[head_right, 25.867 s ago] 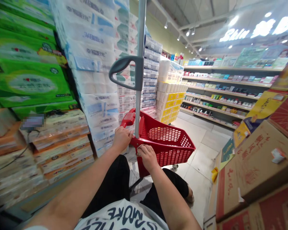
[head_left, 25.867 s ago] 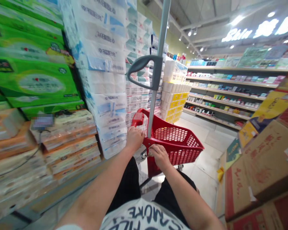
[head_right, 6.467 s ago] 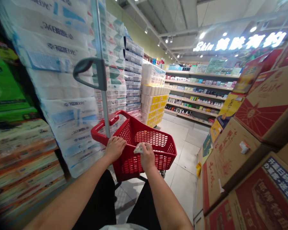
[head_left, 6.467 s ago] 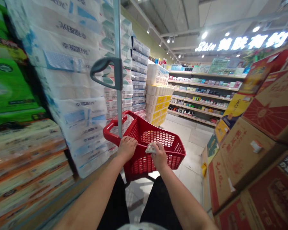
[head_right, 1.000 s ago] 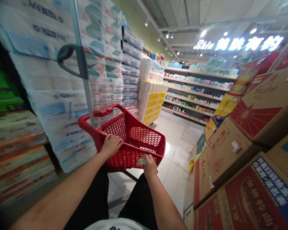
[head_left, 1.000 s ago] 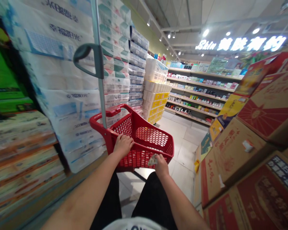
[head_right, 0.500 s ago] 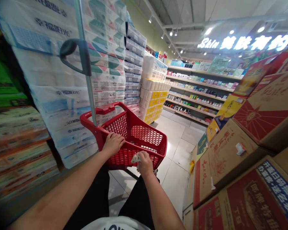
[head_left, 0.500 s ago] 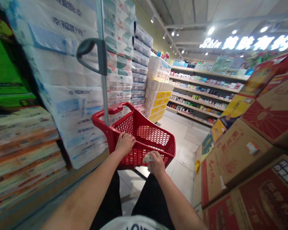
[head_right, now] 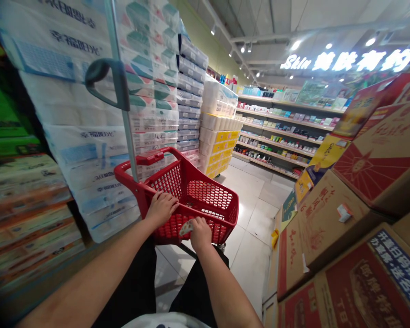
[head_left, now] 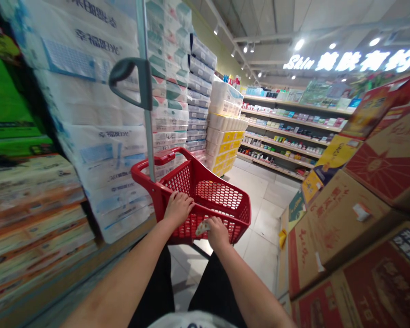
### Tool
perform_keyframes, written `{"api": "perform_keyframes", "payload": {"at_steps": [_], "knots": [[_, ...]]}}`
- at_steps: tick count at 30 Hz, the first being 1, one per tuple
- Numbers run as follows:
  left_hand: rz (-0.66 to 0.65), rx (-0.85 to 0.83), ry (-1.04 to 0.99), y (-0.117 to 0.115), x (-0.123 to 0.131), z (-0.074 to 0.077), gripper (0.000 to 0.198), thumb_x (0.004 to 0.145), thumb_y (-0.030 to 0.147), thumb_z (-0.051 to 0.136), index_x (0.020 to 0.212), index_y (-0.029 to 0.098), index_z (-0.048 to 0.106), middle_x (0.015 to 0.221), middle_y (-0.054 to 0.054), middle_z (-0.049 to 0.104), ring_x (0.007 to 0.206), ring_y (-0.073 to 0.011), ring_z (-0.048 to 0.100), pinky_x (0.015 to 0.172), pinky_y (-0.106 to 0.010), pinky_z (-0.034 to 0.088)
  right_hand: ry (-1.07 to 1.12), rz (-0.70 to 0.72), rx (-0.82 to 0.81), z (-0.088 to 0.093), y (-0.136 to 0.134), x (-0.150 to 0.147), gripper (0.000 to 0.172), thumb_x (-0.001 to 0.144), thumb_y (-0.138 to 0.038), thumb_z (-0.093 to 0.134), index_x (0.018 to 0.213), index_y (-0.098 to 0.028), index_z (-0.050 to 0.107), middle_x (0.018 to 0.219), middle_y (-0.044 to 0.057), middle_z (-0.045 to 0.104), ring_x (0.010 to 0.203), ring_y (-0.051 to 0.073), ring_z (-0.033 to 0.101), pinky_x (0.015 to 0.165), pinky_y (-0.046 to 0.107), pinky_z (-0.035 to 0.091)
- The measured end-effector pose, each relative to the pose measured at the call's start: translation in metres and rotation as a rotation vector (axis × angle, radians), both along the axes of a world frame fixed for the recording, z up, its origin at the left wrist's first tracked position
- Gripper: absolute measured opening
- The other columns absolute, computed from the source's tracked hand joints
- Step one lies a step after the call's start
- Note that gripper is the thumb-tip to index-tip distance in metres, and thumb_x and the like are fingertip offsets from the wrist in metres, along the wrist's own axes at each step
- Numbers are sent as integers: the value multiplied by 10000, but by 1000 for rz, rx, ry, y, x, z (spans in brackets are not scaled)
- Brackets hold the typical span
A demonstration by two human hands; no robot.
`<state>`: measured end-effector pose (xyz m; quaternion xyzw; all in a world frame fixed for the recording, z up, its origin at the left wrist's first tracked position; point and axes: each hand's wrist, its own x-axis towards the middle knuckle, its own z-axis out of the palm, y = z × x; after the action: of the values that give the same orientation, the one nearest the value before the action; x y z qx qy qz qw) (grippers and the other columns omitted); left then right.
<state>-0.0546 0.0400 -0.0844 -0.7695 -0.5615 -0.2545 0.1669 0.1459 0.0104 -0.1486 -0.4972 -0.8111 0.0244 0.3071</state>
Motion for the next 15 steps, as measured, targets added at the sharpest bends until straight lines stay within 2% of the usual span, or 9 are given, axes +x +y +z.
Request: {"api": "perform_keyframes", "payload": {"at_steps": [3,6,8,10,13,15], "knots": [[-15,-19,-26,0,-1,1,261,921,365,443,970,274,682,989,-59,651,1055,-236,502,1101,-450,226,174,20,13,6,2,-8,495,633,9,477,1040,-246,597,1098,43,582,1052,209,511,891,315,445],[-58,-7,-107,-10,4,-8,264,905,340,479,1089,302,665,1182,-60,615,1217,-262,436,1128,-484,205,319,2,15,12,4,-14,519,590,18,460,1044,-211,567,1129,67,526,1050,203,510,935,337,441],[-100,7,-200,-23,14,-25,334,901,318,485,1212,323,607,1381,-56,491,1344,-277,324,1133,-494,222,392,-16,10,14,5,-16,512,569,19,453,1017,-205,561,1083,70,520,1001,201,520,925,350,449],[-149,-28,-333,-37,30,-46,398,898,327,486,1292,323,545,1464,-69,391,1371,-277,300,1102,-485,303,479,-29,1,13,6,-19,489,571,11,446,990,-210,564,1029,60,539,960,196,534,911,355,457],[-163,-68,-659,-49,57,-72,404,893,342,479,1287,269,533,1416,-110,429,1300,-262,405,1097,-495,334,595,27,-69,9,7,-23,418,633,-25,463,985,-211,590,1008,49,602,939,186,573,892,339,474],[-187,-153,-943,-47,69,-80,364,911,346,425,1239,244,545,1315,-114,526,1236,-230,487,1064,-454,394,614,94,-179,9,6,-25,359,709,-77,484,1012,-217,616,986,32,652,913,179,609,865,324,494]]}}
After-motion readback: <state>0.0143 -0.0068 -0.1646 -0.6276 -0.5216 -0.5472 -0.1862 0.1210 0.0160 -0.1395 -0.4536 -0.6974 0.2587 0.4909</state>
